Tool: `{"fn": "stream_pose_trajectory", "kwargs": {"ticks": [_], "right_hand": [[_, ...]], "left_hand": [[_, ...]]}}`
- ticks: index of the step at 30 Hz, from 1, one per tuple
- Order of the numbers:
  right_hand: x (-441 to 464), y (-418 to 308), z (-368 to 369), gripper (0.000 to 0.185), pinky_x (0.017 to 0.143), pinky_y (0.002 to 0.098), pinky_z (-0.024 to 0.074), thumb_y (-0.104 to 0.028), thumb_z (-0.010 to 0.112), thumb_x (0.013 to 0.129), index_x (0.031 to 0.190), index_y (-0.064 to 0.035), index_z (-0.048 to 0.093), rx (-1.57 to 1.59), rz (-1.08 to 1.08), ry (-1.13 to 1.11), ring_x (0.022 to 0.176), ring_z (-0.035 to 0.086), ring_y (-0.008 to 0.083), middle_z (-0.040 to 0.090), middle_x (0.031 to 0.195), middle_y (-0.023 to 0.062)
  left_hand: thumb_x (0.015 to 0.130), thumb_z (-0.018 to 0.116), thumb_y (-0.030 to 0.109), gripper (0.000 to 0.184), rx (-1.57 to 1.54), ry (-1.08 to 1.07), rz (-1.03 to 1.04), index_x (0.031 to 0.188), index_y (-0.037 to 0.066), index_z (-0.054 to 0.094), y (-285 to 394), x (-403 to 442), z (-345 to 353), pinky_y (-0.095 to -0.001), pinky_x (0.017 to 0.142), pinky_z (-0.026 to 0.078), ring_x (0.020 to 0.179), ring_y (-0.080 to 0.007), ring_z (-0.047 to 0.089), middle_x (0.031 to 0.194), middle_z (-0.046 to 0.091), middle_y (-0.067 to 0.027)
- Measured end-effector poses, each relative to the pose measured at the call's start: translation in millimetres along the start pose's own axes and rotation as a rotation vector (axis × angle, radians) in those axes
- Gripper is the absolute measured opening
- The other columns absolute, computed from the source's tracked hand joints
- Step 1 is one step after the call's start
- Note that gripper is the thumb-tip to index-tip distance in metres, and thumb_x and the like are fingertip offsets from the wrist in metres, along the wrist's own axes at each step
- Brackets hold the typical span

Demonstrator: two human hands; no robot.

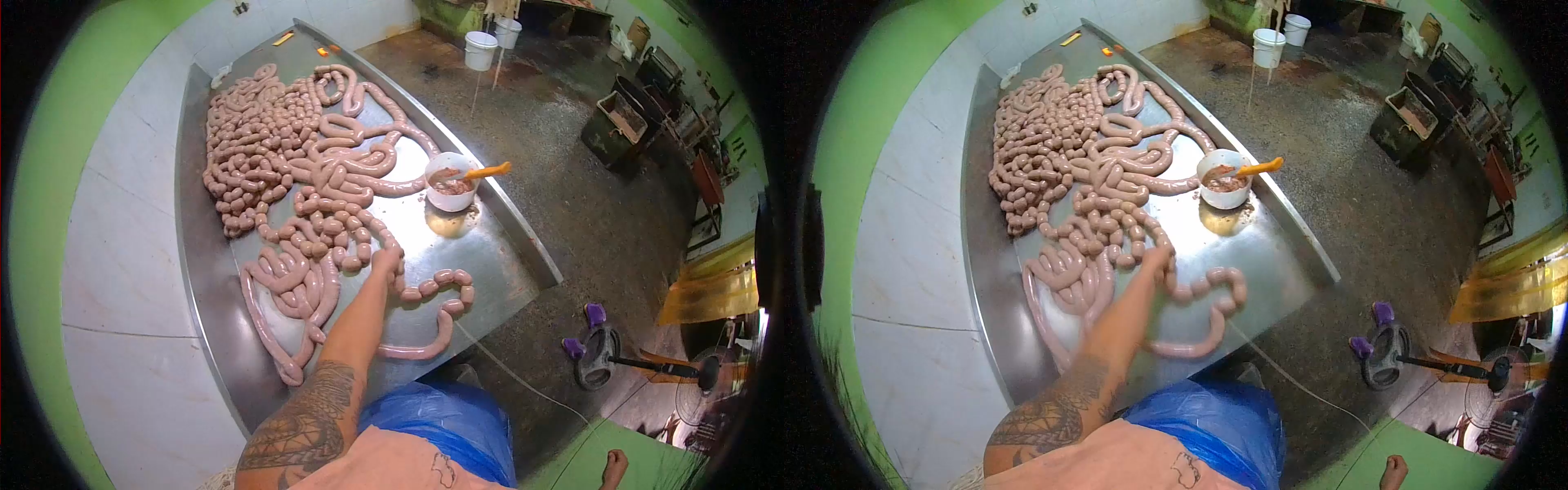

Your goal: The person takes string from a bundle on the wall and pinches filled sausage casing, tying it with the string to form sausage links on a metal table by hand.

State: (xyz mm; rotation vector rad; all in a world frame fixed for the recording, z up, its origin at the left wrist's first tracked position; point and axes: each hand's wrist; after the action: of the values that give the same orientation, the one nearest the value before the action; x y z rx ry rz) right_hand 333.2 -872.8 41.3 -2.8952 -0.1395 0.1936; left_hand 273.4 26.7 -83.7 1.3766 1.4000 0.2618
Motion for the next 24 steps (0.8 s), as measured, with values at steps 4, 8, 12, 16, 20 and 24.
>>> {"fn": "stream_pose_trajectory", "kwargs": {"ticks": [4,8,12,16,20,24], "right_hand": [[40,-32,-38,0.007,0.071,0.0375,0.0481,-0.004,0.062,0.08,0.083,0.0024,0.064,-0.122,-0.013,-0.054,0.074,0.061,0.0299,0.064,0.078,0.0178],[92,-54,-53,0.01,0.076,0.0395,0.048,-0.005,0.062,0.082,0.088,0.0026,0.065,-0.155,-0.162,0.038,0.078,0.061,0.0342,0.064,0.081,0.0198],[154,-86,-55,0.012,0.079,0.0439,0.0455,-0.009,0.058,0.087,0.091,0.0015,0.063,-0.245,-0.325,0.188,0.087,0.058,0.037,0.062,0.09,0.0194],[225,-92,-67,0.013,0.083,0.0431,0.0439,-0.011,0.057,0.09,0.093,0.0003,0.062,-0.36,-0.612,0.527,0.093,0.055,0.0364,0.059,0.098,0.0171],[269,-131,-105,0.017,0.09,0.0399,0.0427,-0.013,0.056,0.092,0.101,-0.0006,0.062,-0.4,-0.317,0.37,0.101,0.054,0.0333,0.058,0.109,0.0142],[344,-93,-118,0.025,0.099,0.0357,0.0408,-0.017,0.058,0.094,0.113,-0.0011,0.062,0.227,-0.318,0.489,0.115,0.053,0.0253,0.057,0.125,0.0106]], "left_hand": [[0.087,0.058,0.031,0.036,-0.699,-0.221,0.056,0.095,-0.004,0.059,17,101,-93,-0.0346,0.056,0.049,0.068,-0.0211,0.06,0.082,0.06,-0.0132],[0.084,0.063,0.021,0.023,-0.13,0.229,0.918,0.095,0.001,0.057,37,78,-172,-0.0383,0.064,0.051,0.074,-0.0261,0.062,0.085,0.063,-0.0147],[0.072,0.073,0.028,0.049,1.108,-0.611,0.595,0.113,0.005,0.06,-44,-18,-187,-0.0404,0.082,0.05,0.091,-0.0304,0.063,0.101,0.067,-0.0153],[0.077,0.068,0.039,0.049,1.407,-0.835,0.463,0.113,0.006,0.063,-118,-133,-178,-0.0443,0.087,0.049,0.1,-0.0366,0.062,0.109,0.065,-0.0193],[0.082,0.06,0.045,0.054,1.441,-0.962,0.135,0.118,0.005,0.059,-217,-159,-171,-0.0463,0.089,0.048,0.104,-0.0381,0.06,0.108,0.063,-0.0213],[0.083,0.058,0.05,0.062,1.092,-0.444,0.364,0.124,0.003,0.055,-180,-176,-134,-0.049,0.091,0.046,0.108,-0.0398,0.056,0.111,0.059,-0.0231]]}}
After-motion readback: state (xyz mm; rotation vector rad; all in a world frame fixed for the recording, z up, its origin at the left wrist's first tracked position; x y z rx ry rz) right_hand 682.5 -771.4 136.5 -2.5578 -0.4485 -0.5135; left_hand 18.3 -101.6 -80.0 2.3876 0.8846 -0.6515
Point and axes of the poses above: each hand's wrist, its own x-axis towards the middle knuckle, its own z-axis out of the palm, y = z × x
